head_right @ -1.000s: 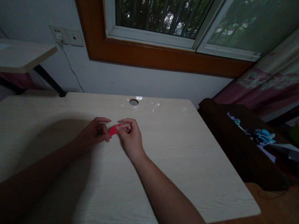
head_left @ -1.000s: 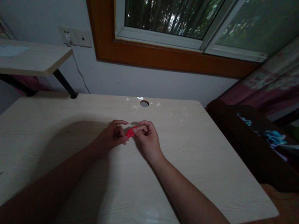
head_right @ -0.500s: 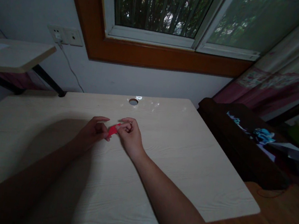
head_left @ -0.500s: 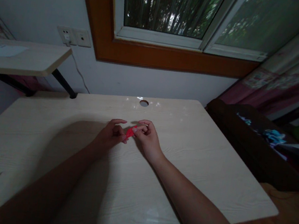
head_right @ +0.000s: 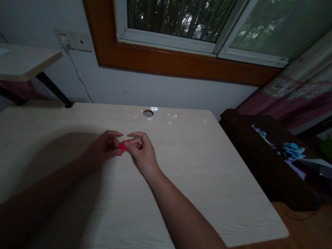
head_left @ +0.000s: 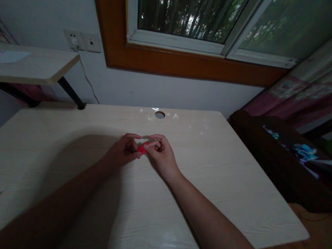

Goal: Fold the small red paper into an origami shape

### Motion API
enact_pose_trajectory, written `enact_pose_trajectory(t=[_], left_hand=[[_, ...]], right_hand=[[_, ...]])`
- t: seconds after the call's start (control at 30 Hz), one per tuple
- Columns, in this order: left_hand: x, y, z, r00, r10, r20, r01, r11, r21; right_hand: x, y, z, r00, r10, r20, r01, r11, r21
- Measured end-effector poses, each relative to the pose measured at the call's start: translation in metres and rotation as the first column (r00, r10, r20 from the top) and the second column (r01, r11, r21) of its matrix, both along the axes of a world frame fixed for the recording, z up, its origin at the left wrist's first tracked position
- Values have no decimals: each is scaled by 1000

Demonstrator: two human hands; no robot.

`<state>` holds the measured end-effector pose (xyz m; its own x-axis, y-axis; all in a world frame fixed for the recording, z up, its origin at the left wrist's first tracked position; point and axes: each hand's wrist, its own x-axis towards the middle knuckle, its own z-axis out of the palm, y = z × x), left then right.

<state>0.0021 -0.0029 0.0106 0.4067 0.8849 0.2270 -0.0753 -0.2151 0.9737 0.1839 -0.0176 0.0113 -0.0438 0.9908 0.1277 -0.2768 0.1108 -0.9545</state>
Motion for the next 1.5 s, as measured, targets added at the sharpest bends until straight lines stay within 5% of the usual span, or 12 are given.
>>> enact_pose_trajectory(t=[0.57, 1.0, 1.5], left_hand=[[0, 3, -2, 999, 37, 15, -36, 997, -72], [-1, 3, -2, 997, 69, -40, -68, 997, 37], [-5, 6, -8, 996, 89, 21, -90, 996, 14]], right_hand=[[1, 2, -4, 999, 49, 2, -49, 999, 15], [2, 3, -9, 998, 58, 24, -59, 998, 24], [1, 2, -7, 998, 46, 30, -46, 999, 15]])
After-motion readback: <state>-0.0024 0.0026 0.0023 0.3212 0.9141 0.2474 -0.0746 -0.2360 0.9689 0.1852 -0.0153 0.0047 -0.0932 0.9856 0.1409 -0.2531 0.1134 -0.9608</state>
